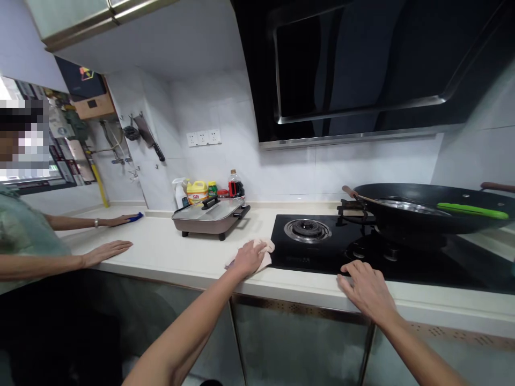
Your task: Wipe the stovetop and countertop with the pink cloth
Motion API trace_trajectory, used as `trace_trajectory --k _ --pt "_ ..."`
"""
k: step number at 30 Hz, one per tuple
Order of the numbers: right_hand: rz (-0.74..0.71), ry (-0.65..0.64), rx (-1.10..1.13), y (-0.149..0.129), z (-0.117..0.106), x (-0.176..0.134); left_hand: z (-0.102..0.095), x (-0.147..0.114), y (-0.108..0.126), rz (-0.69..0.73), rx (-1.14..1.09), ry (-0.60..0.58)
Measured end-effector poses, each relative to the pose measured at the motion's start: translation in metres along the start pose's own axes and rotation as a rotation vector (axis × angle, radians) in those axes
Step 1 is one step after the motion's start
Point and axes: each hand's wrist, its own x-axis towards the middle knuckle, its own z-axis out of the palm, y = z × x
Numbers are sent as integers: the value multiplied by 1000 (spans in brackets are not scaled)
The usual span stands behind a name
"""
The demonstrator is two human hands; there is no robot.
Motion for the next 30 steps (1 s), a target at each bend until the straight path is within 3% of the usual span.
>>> trace_trajectory --k 4,7,9,13,15,18,23,27,30 --pt "-6 9 3 0 1 -2 -1 -46 -6 80 -5 34" --pt "-12 8 16 1 2 -2 -3 -64 -18 162 -94 62" --pt "-16 13 22 1 2 -2 -6 -61 -24 130 -230 95" --pt "-19 29 34 0 2 -1 -7 -26 -18 -100 -555 191" --pt "-16 40 37 -1 3 -1 -3 -7 -3 -119 -593 201" --pt "-18 55 52 -1 4 -1 8 9 28 -32 -534 173" --pt "-3 28 82 0 3 -1 12 30 72 50 -80 -34" --pt "0 23 80 1 4 -1 10 52 106 15 -47 -68" --pt "20 48 97 4 5 -1 23 52 152 129 -96 -63"
